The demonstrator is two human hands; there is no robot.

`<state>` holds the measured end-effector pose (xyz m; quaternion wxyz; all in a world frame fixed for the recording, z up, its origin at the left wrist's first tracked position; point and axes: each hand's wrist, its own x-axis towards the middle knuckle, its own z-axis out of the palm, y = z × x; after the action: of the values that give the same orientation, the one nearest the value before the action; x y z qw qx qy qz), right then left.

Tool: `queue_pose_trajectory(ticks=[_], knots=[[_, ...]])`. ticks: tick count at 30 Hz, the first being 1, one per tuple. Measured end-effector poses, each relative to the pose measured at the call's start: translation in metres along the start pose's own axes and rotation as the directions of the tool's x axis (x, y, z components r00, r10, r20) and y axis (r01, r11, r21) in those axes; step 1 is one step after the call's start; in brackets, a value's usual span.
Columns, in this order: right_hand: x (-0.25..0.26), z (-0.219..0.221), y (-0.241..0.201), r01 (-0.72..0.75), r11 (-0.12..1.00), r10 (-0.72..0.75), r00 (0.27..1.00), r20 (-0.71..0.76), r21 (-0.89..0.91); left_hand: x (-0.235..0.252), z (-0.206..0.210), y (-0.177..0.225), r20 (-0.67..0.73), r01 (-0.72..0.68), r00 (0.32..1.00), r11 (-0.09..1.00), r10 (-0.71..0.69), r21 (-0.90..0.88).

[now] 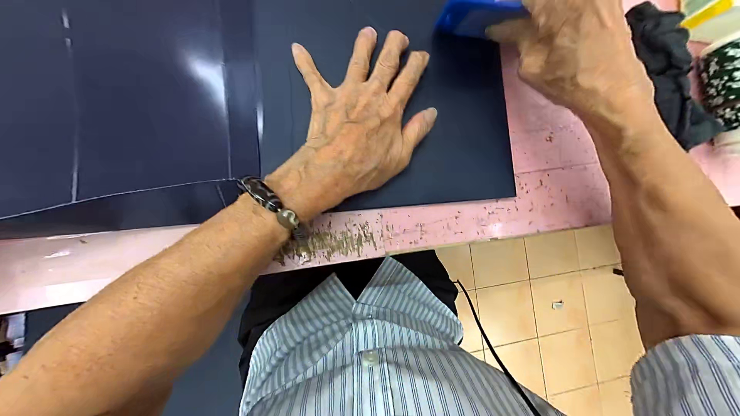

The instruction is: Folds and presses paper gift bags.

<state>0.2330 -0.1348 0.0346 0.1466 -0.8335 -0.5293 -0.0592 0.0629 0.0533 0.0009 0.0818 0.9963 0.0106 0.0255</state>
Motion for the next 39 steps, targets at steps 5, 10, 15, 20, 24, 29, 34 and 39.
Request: queue_pose_trajectory(ticks=[5, 10, 15, 20, 24, 29, 34, 39], knots=[[-0.078, -0.014, -0.050, 0.136, 0.989, -0.132, 0.990, -0.054, 0.063, 0.001, -0.001, -0.001, -0.002, 0.016, 1.000, 1.000, -0.016, -0.002], [-0.124, -0.017, -0.085, 0.109, 0.991, -0.105, 0.993, -0.060, 0.075, 0.000, 0.000, -0.002, 0.000, 0.025, 1.000, 0.999, -0.025, -0.023], [-0.159, -0.024, -0.103, 0.112, 0.985, -0.113, 0.994, 0.003, 0.128, 0.001, 0.000, -0.004, -0.009, 0.021, 1.000, 1.000, -0.021, -0.017], [-0.159, -0.044, -0.108, -0.177, 0.932, 0.205, 0.977, -0.057, 0.318, 0.001, -0.001, 0.002, -0.034, 0.018, 0.999, 1.000, -0.018, 0.012], [-0.110, -0.022, -0.098, -0.402, 0.875, 0.425, 0.905, -0.032, 0.269, -0.009, -0.002, 0.006, -0.242, -0.107, 0.962, 0.990, 0.127, 0.091], [-0.115, -0.021, -0.090, -0.518, 0.845, 0.506, 0.855, 0.116, 0.130, -0.104, -0.048, -0.038, -0.101, -0.361, 0.926, 0.932, 0.363, 0.036], [-0.112, -0.018, -0.103, -0.565, 0.786, 0.548, 0.825, 0.140, 0.252, -0.153, -0.031, -0.086, -0.245, -0.400, 0.891, 0.916, 0.382, -0.028], [-0.077, 0.010, -0.142, -0.509, 0.784, 0.507, 0.855, 0.108, 0.356, -0.171, -0.023, -0.060, -0.236, -0.226, 0.941, 0.969, 0.244, 0.099]])
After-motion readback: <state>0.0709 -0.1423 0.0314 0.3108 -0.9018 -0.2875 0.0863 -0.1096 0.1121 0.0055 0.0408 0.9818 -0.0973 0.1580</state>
